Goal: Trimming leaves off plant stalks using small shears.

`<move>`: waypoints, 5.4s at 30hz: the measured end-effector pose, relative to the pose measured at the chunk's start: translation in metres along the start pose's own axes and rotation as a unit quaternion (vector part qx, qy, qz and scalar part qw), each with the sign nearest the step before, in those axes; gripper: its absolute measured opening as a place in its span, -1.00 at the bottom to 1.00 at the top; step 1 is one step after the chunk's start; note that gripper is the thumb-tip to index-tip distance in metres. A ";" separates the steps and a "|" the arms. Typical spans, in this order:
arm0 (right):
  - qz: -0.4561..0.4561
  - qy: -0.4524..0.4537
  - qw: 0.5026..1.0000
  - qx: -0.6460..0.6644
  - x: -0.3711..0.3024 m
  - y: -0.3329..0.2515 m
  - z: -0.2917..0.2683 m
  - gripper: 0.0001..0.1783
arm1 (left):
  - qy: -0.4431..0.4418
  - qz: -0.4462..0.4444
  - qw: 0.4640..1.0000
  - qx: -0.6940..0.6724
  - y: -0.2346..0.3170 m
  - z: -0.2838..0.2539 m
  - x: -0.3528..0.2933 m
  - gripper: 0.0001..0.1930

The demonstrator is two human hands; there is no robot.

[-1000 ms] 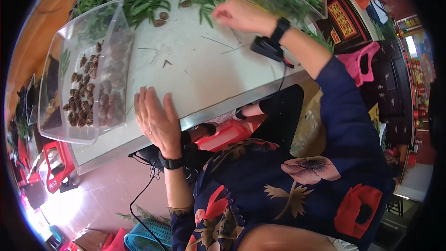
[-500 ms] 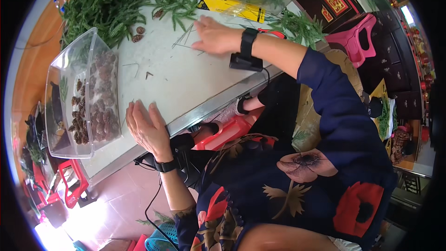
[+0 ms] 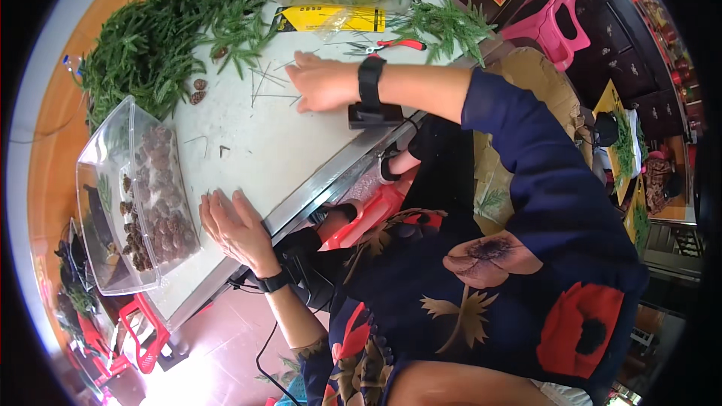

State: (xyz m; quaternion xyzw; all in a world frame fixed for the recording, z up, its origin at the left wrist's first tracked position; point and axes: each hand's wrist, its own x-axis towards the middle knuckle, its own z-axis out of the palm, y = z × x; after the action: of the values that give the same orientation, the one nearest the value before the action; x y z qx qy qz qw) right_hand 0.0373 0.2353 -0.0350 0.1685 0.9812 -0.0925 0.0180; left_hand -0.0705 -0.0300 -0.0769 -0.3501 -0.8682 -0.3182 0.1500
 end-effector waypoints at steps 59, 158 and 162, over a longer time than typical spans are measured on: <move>0.076 0.159 0.978 -0.109 -0.108 0.089 -0.001 -0.66 | 0.021 0.032 0.998 0.042 0.000 0.001 -0.002 -0.63; 0.433 0.307 0.636 0.560 0.326 0.224 -0.020 -0.62 | -0.075 -0.044 0.994 0.065 0.011 -0.009 0.013 -0.63; 0.377 0.374 0.492 0.689 0.323 0.218 -0.026 -0.62 | -0.076 -0.041 0.994 0.063 0.011 -0.008 0.012 -0.64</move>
State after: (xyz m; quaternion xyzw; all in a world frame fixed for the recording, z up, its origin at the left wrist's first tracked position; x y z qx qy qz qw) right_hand -0.1946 0.5477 -0.0690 0.5003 0.3625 -0.6519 -0.4398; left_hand -0.0706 -0.0229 -0.0601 -0.3271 -0.9090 -0.2410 0.0925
